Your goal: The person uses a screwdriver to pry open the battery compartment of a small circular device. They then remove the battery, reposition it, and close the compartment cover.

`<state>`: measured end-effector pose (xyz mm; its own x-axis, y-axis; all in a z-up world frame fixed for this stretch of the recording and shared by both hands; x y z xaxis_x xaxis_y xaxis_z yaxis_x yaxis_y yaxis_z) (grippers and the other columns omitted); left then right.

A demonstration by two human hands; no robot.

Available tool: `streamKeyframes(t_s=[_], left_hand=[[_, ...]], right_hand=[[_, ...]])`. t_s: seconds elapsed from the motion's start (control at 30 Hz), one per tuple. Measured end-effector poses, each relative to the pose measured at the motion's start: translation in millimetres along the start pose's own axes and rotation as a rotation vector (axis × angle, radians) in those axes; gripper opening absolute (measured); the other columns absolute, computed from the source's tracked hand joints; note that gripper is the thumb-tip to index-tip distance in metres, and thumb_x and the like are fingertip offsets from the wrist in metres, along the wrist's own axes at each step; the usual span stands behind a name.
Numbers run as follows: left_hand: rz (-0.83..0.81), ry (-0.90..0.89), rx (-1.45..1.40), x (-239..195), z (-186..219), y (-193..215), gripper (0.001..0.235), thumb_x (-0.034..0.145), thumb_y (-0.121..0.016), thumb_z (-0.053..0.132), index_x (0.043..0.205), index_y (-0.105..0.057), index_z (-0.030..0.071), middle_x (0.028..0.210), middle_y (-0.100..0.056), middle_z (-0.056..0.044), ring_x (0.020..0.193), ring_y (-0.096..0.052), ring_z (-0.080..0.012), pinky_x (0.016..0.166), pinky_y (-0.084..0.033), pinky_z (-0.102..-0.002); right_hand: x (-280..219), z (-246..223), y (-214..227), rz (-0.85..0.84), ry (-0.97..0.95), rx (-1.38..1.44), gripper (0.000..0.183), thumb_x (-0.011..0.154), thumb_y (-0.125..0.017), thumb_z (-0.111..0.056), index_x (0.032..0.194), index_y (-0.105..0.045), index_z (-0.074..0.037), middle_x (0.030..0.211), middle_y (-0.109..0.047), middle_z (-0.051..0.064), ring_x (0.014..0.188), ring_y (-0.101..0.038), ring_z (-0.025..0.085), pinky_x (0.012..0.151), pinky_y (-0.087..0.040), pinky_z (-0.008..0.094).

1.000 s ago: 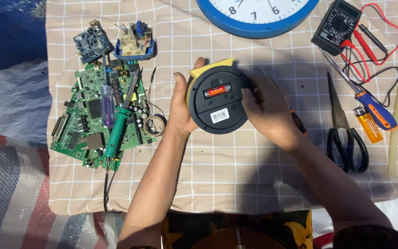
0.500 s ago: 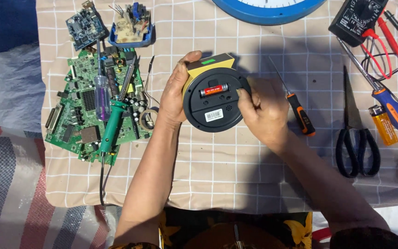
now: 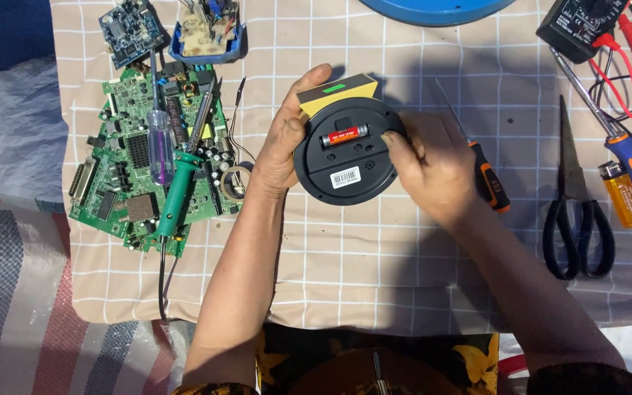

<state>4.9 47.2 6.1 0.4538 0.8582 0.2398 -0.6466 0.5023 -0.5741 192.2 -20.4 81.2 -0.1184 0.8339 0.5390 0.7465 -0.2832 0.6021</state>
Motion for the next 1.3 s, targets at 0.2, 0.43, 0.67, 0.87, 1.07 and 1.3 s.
streamKeyframes(t_s=[0.2,0.43,0.67,0.87,1.07,1.3], left_hand=[[0.037,0.017,-0.09,0,-3,3,0.063,0.095,-0.072,0.03,0.151,-0.048,0.013,0.139,-0.061,-0.014,0.123,-0.063,-0.0271,0.112,-0.052,-0.043],[0.055,0.024,-0.066,0,-7,6,0.065,0.095,-0.074,0.035,0.151,-0.049,0.011,0.142,-0.059,-0.013,0.128,-0.059,-0.027,0.115,-0.048,-0.043],[0.07,0.025,-0.065,2,-8,8,0.066,0.094,-0.074,0.034,0.15,-0.048,0.011,0.143,-0.059,-0.014,0.128,-0.06,-0.0276,0.113,-0.049,-0.042],[0.08,0.02,-0.038,2,-9,8,0.064,0.095,-0.072,0.035,0.149,-0.048,0.01,0.144,-0.057,-0.015,0.127,-0.061,-0.0295,0.111,-0.052,-0.042],[0.125,0.069,-0.08,2,-8,8,0.069,0.091,-0.074,0.034,0.149,-0.047,0.008,0.139,-0.059,-0.018,0.121,-0.063,-0.0289,0.106,-0.053,-0.039],[0.123,0.07,-0.051,3,-10,10,0.07,0.092,-0.074,0.037,0.149,-0.046,0.007,0.143,-0.055,-0.018,0.125,-0.06,-0.0303,0.109,-0.052,-0.041]], right_hand=[[-1,54,56,-0.418,-0.298,-0.443,0.039,0.101,-0.072,-0.026,0.129,-0.07,0.002,0.12,-0.07,0.02,0.101,-0.066,0.038,0.079,-0.049,0.049],[-42,72,55,-0.75,-0.526,-0.695,0.059,0.091,-0.074,-0.03,0.146,-0.056,-0.019,0.114,-0.073,0.013,0.087,-0.074,0.03,0.069,-0.057,0.045],[-37,57,82,-0.275,-0.905,0.213,0.035,0.099,-0.057,-0.002,0.133,-0.063,-0.008,0.09,-0.067,0.013,0.059,-0.056,0.019,0.051,-0.043,0.031],[-21,97,135,-0.017,-0.752,1.259,0.042,0.101,-0.065,-0.023,0.136,-0.057,-0.002,0.109,-0.063,0.011,0.082,-0.058,0.009,0.059,-0.043,0.009],[1,64,144,-0.19,-0.202,0.642,0.047,0.114,-0.047,-0.015,0.159,-0.042,-0.023,0.154,-0.051,0.006,0.122,-0.063,0.019,0.104,-0.063,0.029],[34,-37,101,-0.043,0.088,0.446,0.017,0.11,-0.055,0.003,0.126,-0.052,0.007,0.138,-0.052,0.023,0.095,-0.07,0.021,0.078,-0.057,0.023]])
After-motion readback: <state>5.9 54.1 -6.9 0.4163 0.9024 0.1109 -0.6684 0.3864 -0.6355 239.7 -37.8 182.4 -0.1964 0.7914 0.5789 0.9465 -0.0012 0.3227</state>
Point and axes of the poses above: each hand's wrist, its own x-axis towards the middle knuckle, its own y-axis out of the back of the hand, z = x × y, the point moved 5 cm from there along x, towards the middle knuckle
